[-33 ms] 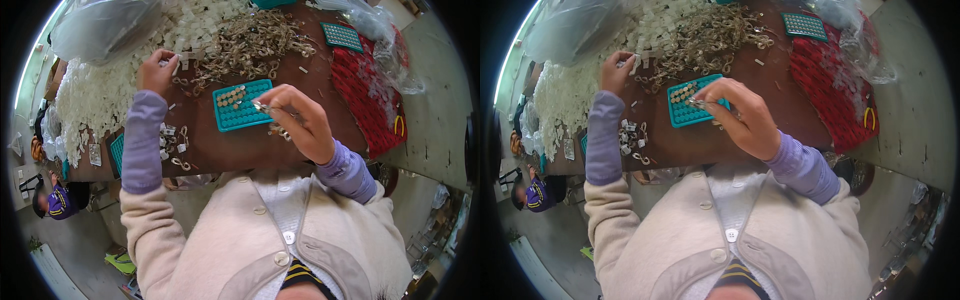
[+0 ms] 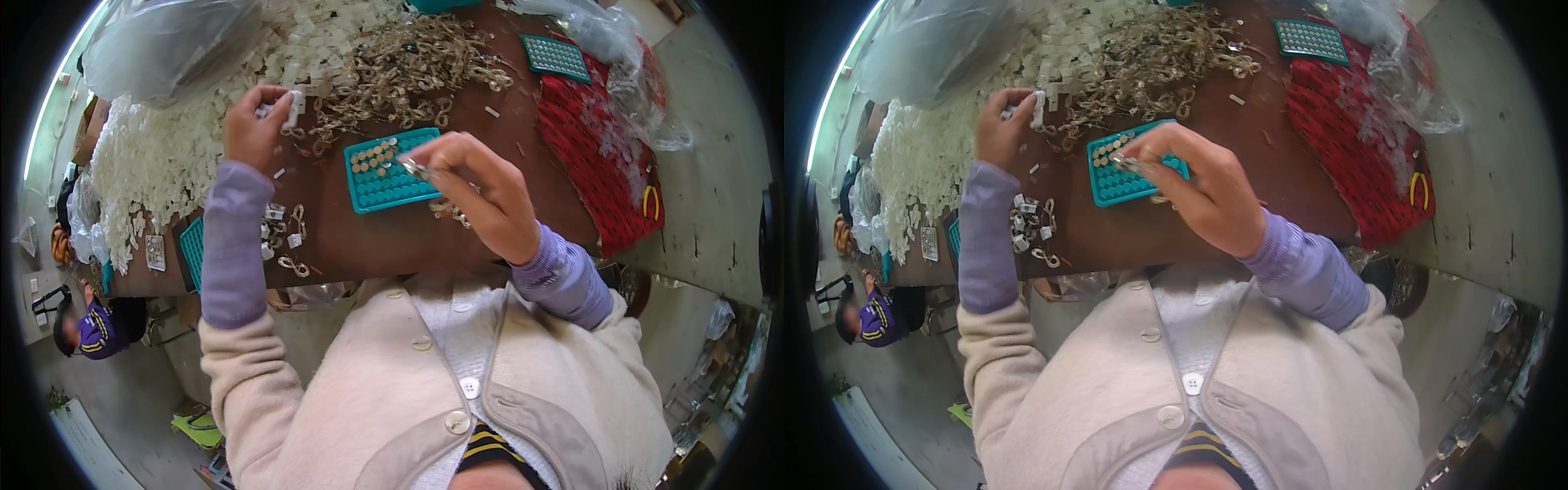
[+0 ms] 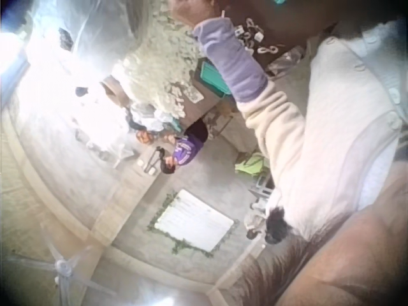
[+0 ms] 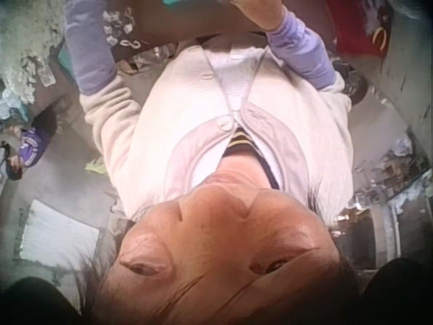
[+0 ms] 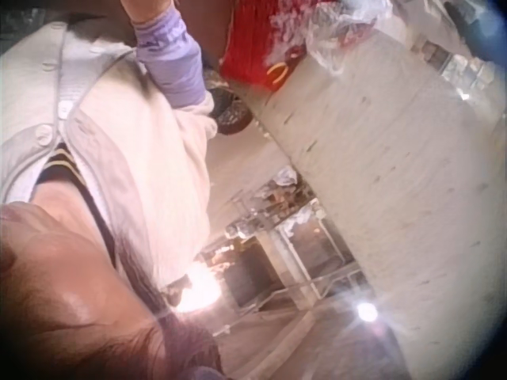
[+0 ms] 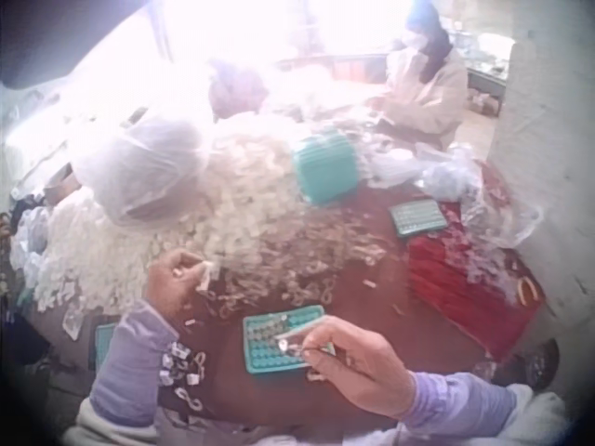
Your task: The person inserts small metallic components into white plastic housings and tests each unit with a red light indicator. Completed units are placed on the table while the person continues assembling additional units from a tray of components.
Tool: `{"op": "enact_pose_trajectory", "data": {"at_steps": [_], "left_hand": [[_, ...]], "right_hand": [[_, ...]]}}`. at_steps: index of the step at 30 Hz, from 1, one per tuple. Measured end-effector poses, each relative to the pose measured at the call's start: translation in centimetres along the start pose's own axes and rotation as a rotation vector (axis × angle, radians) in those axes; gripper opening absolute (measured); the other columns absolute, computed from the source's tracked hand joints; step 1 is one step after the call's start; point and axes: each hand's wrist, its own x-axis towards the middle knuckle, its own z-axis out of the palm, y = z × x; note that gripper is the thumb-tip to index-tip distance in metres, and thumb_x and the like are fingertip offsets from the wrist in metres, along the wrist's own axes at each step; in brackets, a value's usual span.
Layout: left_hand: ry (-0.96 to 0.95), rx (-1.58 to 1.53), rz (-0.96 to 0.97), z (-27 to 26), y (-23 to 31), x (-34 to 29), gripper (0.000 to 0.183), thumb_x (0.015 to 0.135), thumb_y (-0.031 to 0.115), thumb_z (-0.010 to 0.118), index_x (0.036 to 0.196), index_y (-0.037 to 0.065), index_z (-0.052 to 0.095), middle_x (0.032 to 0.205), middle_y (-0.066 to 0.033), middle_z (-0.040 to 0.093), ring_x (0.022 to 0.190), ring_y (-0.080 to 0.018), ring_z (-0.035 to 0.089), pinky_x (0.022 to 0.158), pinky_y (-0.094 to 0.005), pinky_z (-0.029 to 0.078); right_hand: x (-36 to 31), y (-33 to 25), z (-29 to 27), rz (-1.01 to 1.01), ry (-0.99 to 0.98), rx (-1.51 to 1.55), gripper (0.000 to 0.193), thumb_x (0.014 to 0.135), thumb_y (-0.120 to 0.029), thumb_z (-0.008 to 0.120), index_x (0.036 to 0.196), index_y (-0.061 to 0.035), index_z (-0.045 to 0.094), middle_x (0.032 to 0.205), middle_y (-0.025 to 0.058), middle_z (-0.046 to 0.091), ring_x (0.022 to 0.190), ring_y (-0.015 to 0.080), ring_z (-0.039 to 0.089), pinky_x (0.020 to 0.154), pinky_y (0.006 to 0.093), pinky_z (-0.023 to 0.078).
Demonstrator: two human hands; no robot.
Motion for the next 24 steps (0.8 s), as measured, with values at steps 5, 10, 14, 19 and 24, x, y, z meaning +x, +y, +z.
{"op": "enact_pose_trajectory", "data": {"at_steps": [5, 10, 14, 19, 24], "left_hand": [[-0.032, -0.377, -0.055, 2.0, 9.8, -13.7, 0.012, 0.102, 0.009, 0.074, 0.114, 0.005, 0.073, 0.089, -0.0012, 0.075, 0.065, -0.0012, 0.061, 0.050, -0.0187, 0.042], [-0.085, -0.872, -0.410, 4.6, 11.0, -17.5, 0.014, 0.108, 0.022, 0.071, 0.109, 0.010, 0.065, 0.073, 0.0021, 0.066, 0.049, -0.0015, 0.050, 0.042, -0.0189, 0.038], [-0.288, -1.191, -0.468, 4.8, 9.0, -17.7, 0.020, 0.107, 0.027, 0.074, 0.105, 0.010, 0.063, 0.071, 0.0016, 0.063, 0.048, -0.0024, 0.050, 0.039, -0.0180, 0.036], [-0.137, -1.075, -0.291, 4.4, 7.8, -18.5, 0.020, 0.104, 0.019, 0.077, 0.111, 0.006, 0.063, 0.093, -0.0057, 0.076, 0.059, -0.0026, 0.056, 0.046, -0.0175, 0.042], [-0.055, -0.895, -0.143, 4.5, 7.8, -19.5, 0.023, 0.098, 0.005, 0.080, 0.116, 0.005, 0.065, 0.106, -0.0066, 0.075, 0.071, -0.0024, 0.061, 0.055, -0.0179, 0.048]], "right_hand": [[-0.5, 0.2, 2.9, 0.035, 0.010, 0.159, 0.008, 0.103, -0.002, 0.068, 0.106, 0.0008, 0.061, 0.106, 0.0158, 0.072, 0.096, 0.0320, 0.072, 0.086, 0.0358, 0.057], [-1.7, -0.2, 2.4, -0.236, -0.062, -0.169, 0.007, 0.100, -0.001, 0.068, 0.103, -0.0013, 0.062, 0.104, 0.0142, 0.072, 0.105, 0.0327, 0.074, 0.103, 0.0439, 0.056], [-2.2, -0.6, 1.7, -0.454, -0.213, -0.361, 0.011, 0.098, 0.006, 0.068, 0.104, -0.0022, 0.064, 0.112, 0.0139, 0.076, 0.115, 0.0314, 0.074, 0.115, 0.0529, 0.050], [-3.3, -1.3, 2.5, 0.012, -0.053, -0.103, 0.004, 0.101, -0.001, 0.068, 0.101, -0.0025, 0.065, 0.098, 0.0079, 0.070, 0.097, 0.0227, 0.069, 0.091, 0.0367, 0.056], [-3.8, -1.7, 4.0, 0.340, -0.137, 0.101, 0.005, 0.104, -0.003, 0.066, 0.101, 0.0000, 0.064, 0.091, 0.0062, 0.063, 0.083, 0.0127, 0.064, 0.070, 0.0296, 0.053]]}}
